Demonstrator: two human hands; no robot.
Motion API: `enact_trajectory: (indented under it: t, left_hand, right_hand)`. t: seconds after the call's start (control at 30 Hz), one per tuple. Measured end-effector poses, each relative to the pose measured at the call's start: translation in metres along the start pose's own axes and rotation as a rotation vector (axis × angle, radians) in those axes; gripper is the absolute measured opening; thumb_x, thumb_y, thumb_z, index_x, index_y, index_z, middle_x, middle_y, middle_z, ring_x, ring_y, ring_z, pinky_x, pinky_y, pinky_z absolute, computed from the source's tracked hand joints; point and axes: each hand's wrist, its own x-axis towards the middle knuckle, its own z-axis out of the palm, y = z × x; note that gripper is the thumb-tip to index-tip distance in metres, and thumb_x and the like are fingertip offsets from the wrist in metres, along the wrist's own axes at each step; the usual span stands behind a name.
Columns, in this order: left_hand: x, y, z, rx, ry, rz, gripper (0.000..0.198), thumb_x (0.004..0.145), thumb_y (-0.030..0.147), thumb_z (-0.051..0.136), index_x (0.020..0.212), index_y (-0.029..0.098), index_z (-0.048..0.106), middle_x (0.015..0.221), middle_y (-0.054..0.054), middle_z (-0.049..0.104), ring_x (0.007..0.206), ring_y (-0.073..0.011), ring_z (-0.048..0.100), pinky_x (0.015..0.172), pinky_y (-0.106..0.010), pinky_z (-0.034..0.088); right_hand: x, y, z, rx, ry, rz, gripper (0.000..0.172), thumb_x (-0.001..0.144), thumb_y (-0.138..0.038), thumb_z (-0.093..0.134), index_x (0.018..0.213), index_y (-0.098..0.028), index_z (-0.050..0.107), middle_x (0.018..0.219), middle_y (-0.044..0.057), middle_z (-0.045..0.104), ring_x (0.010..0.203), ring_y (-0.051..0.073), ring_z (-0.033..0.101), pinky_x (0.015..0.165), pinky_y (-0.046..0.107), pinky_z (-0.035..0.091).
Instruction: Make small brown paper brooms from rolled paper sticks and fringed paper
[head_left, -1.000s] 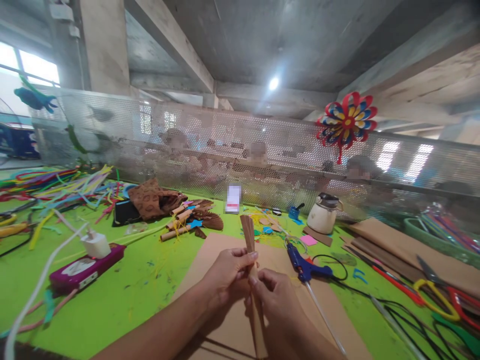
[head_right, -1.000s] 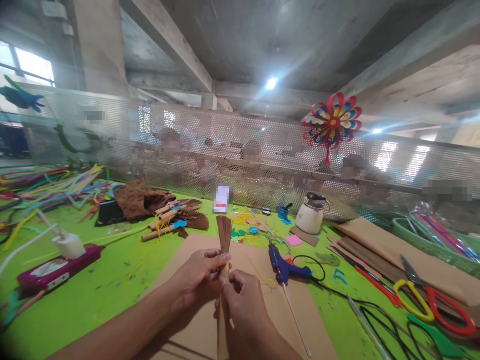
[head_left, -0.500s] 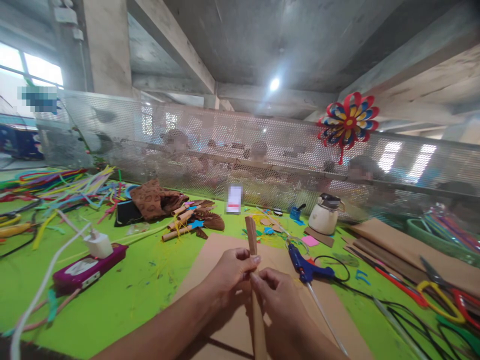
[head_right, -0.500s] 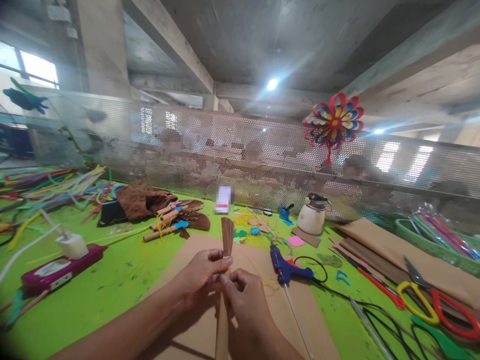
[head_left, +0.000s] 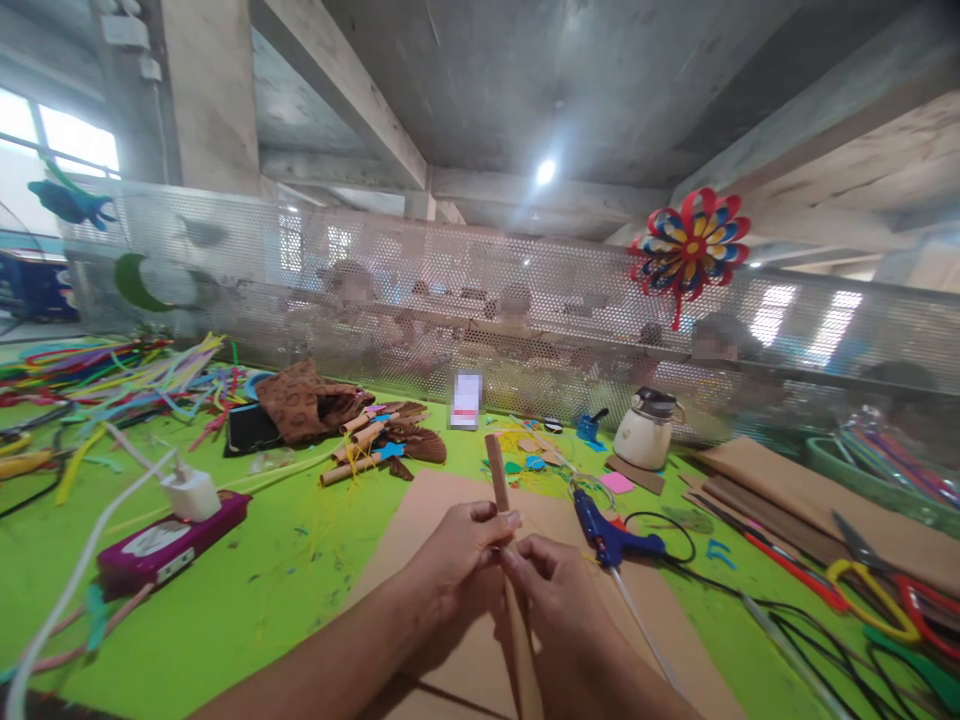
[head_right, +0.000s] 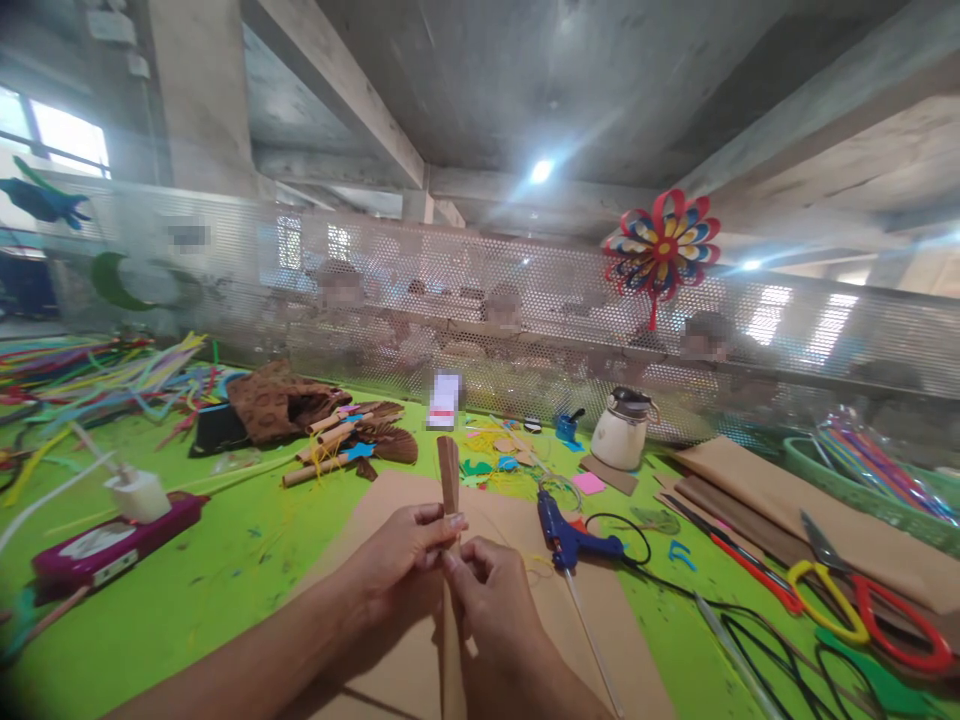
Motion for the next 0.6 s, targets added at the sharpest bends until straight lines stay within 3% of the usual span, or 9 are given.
enact_trajectory:
  t: [0.1,0.23,0.37,0.6]
  left_hand:
    - [-0.001,0.002,0.0,0.021,0.064,0.006,0.026,0.059,0.026,0.078,0.067,0.013,0.057,0.057,0.004,0.049,0.054,-0.0092,0.047,0.055,-0.023,0.036]
    - [-0.003,0.004,0.001,0.033,0.114,-0.005,0.03,0.056,0.029,0.078,0.064,0.015,0.053,0.05,0.006,0.044,0.045,-0.0071,0.04,0.047,-0.022,0.03]
    - [0.0,0.004,-0.001,0.046,0.109,-0.008,0.031,0.057,0.032,0.077,0.064,0.016,0.051,0.047,0.007,0.043,0.042,-0.0075,0.038,0.044,-0.023,0.025]
    - [0.002,0.002,-0.003,0.053,0.089,0.014,0.027,0.06,0.03,0.075,0.065,0.015,0.054,0.052,0.005,0.046,0.046,-0.0078,0.04,0.047,-0.023,0.028]
  right_hand:
    - [0.001,0.002,0.0,0.003,0.016,-0.006,0.045,0.064,-0.06,0.069,0.063,-0.017,0.055,0.048,-0.001,0.057,0.041,0.014,0.056,0.04,0.024,0.043]
    - [0.002,0.012,0.004,0.057,-0.029,0.059,0.042,0.066,-0.058,0.068,0.067,-0.018,0.055,0.047,-0.001,0.059,0.039,0.016,0.056,0.041,0.028,0.047]
    - [0.0,0.016,0.007,0.108,-0.063,0.094,0.038,0.068,-0.053,0.069,0.069,-0.018,0.055,0.048,0.0,0.06,0.038,0.015,0.056,0.043,0.029,0.049]
    - [-0.001,0.008,0.008,0.053,-0.028,0.027,0.05,0.063,-0.065,0.068,0.061,-0.018,0.049,0.046,0.001,0.059,0.036,0.016,0.056,0.038,0.028,0.047]
